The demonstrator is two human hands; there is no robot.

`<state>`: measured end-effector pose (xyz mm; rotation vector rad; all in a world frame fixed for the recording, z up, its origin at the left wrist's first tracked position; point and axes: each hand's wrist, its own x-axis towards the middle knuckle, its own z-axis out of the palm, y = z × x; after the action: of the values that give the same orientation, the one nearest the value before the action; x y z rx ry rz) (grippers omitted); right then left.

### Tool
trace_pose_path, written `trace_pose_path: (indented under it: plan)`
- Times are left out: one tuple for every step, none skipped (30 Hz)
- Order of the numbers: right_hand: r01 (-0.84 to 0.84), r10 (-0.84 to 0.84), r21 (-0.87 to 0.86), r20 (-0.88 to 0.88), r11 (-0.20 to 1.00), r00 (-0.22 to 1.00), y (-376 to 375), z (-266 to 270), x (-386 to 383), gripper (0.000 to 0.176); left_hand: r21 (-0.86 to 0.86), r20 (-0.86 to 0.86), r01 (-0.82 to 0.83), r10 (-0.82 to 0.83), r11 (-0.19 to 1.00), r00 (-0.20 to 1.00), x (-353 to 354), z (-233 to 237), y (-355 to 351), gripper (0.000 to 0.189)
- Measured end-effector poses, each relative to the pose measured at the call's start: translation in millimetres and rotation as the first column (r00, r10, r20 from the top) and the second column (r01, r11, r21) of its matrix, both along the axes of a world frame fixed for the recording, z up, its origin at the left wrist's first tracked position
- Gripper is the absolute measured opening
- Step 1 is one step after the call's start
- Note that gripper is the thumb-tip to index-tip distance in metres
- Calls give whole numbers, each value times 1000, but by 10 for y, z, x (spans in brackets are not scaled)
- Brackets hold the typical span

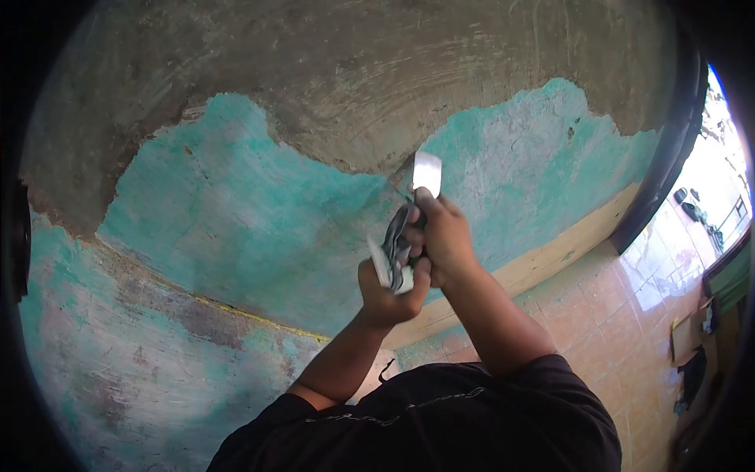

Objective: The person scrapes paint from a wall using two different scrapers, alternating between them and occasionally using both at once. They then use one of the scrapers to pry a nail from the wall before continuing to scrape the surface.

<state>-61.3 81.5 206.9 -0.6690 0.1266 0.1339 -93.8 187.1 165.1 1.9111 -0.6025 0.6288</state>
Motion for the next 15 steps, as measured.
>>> trace_pose_path:
  plan:
    - [-88,89,-12,7,996,996,-38,-34,-58,20,-85,-23,8,-10,996,1000,-79,15,-39,20]
    - [-43,43,-6,-27,999,999,-16,3,-106,18,-184,5,19,-18,983,1000,-130,-10,-88,21]
    - [-63,63,-46,-8,997,998,-53,-52,-54,17,-168,41,36,-29,985,999,-111,40,-105,22]
    - [-87,88,-87,6,992,996,-72,-130,-1,16,-152,72,47,-36,987,997,-100,75,-113,22]
    - [-41,42,-19,25,999,999,-57,-107,98,16,-137,36,37,-32,990,999,44,17,-92,22]
    - [-2,0,48,33,999,999,-45,-72,215,16,-125,-6,19,-20,992,1000,199,-37,-78,22]
    - [-15,4,106,101,994,995,-30,-116,288,16,-52,-58,50,-53,997,997,226,46,-28,21]
    - [-19,16,50,73,999,997,-41,-108,255,16,-39,-43,39,-41,998,998,184,56,-38,21]
    - [-20,20,-5,52,1000,998,-77,-75,221,16,-26,-18,34,-35,999,999,153,69,-60,21]
    - [-21,23,-62,26,998,999,-103,-76,172,16,-15,1,29,-29,999,1000,101,53,-77,20]
    - [-59,59,-25,-3,998,998,-95,-124,108,16,-50,-11,47,-48,998,999,27,9,-86,20]
    - [-65,65,-25,-2,998,998,-105,-118,21,17,-73,1,39,-39,997,999,-2,-40,-104,20]
    - [-75,75,-29,7,997,997,-120,-148,49,18,-95,15,32,-30,995,999,-2,-95,-120,20]
    - [-84,85,-33,17,996,996,-124,-187,105,18,-117,30,25,-22,993,999,27,-113,-136,20]
    - [-37,37,2,40,999,999,-117,-185,206,20,-110,63,-6,13,994,998,152,-43,-187,20]
